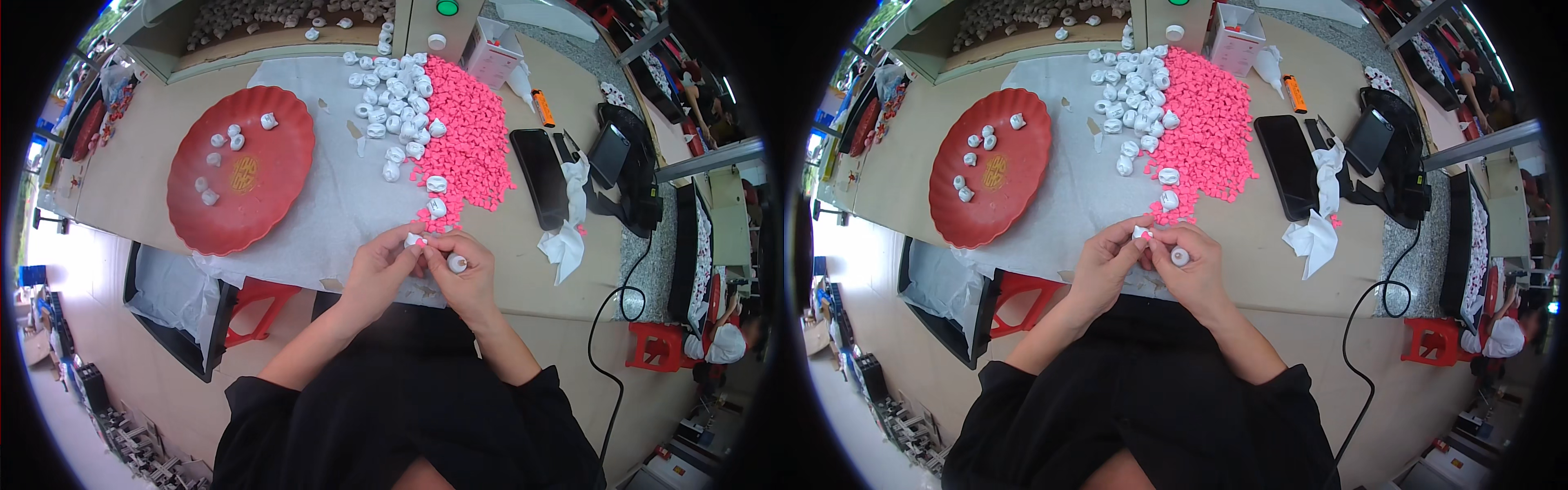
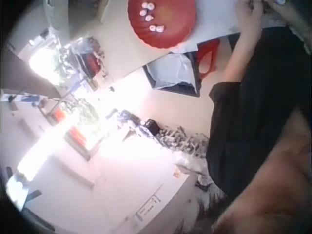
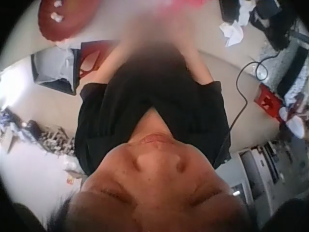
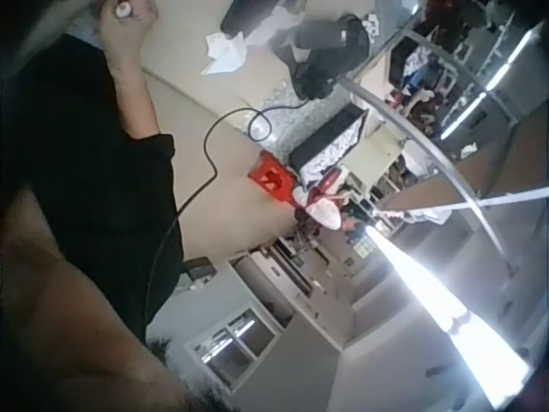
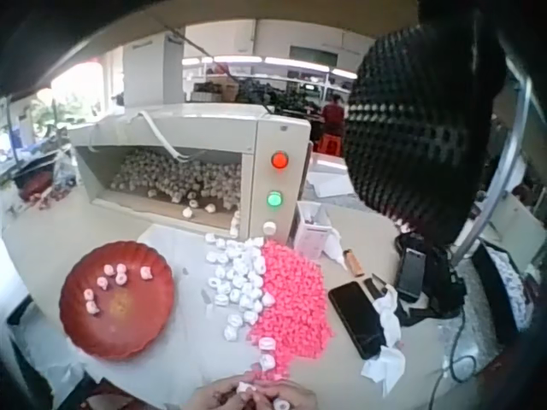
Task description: The person sits at a table and repeatedly assembles small white cylindrical objects by applying a substance from a small bottle and attaching a pink component. The person handles the items one at a time, placing the finished units onto a red plate on the table.
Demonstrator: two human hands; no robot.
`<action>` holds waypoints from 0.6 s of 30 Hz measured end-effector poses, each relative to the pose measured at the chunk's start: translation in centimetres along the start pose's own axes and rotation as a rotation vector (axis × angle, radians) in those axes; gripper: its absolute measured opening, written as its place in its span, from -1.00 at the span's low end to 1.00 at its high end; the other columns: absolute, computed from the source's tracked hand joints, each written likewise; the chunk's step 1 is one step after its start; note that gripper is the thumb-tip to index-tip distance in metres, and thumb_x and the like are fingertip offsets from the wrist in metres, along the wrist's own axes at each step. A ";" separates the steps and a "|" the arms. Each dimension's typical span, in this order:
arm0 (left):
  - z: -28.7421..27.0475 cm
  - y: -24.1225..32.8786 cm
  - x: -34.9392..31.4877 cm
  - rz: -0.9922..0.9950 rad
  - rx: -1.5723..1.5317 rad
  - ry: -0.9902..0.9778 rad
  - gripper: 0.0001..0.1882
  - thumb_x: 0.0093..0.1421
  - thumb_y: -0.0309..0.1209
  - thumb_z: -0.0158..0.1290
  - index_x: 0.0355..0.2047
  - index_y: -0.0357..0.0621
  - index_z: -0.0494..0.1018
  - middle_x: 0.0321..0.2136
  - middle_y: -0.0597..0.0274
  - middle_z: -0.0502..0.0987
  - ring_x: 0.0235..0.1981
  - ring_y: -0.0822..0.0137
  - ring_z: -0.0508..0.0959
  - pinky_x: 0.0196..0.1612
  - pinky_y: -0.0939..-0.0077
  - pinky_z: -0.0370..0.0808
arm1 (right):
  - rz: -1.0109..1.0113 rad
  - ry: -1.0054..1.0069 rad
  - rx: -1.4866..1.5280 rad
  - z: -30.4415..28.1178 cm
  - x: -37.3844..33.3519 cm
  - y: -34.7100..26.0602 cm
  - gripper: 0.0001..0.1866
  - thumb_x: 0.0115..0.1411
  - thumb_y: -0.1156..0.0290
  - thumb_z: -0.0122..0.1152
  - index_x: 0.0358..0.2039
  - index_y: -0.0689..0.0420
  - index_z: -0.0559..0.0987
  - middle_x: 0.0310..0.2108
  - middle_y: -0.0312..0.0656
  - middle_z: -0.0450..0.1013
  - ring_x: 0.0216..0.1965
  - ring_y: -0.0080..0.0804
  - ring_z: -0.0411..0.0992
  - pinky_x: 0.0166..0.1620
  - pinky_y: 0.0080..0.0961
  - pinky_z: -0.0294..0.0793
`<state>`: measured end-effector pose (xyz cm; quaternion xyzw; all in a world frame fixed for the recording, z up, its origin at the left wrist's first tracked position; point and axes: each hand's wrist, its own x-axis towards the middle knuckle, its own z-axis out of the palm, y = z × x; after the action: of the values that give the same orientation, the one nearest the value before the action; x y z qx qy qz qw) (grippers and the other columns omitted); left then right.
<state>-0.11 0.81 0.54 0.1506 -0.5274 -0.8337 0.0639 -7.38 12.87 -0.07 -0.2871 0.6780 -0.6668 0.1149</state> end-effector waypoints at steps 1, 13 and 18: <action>0.0 0.0 0.0 0.003 0.004 0.003 -0.68 0.19 -0.55 -0.11 -0.02 -0.31 0.31 -0.45 0.27 0.44 -0.45 0.53 0.41 -0.33 0.66 0.39 | -0.003 -0.001 -0.022 -0.1 0.0 0.0 -0.88 -0.02 0.66 0.15 -0.40 0.28 0.53 -0.52 -0.22 0.41 -0.49 -0.56 0.34 -0.43 -0.65 0.30; 0.4 -0.1 -0.3 0.022 0.003 0.014 -0.67 0.19 -0.57 -0.13 -0.01 -0.30 0.30 -0.44 0.28 0.45 -0.43 0.55 0.43 -0.31 0.65 0.40 | -0.092 0.009 -0.095 0.0 -0.2 0.1 -0.86 -0.06 0.68 0.15 -0.41 0.28 0.50 -0.53 -0.18 0.41 -0.51 -0.47 0.38 -0.42 -0.60 0.35; 0.4 -0.1 -0.3 0.021 0.009 0.018 -0.68 0.20 -0.56 -0.13 -0.02 -0.30 0.30 -0.44 0.28 0.45 -0.42 0.54 0.43 -0.30 0.65 0.41 | -0.086 0.012 -0.091 0.1 -0.2 -0.1 -0.87 -0.06 0.67 0.15 -0.42 0.29 0.49 -0.53 -0.18 0.40 -0.50 -0.47 0.38 -0.42 -0.60 0.35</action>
<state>0.08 1.25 0.65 0.1526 -0.5320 -0.8293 0.0768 -7.12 12.88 -0.05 -0.3172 0.6953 -0.6413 0.0689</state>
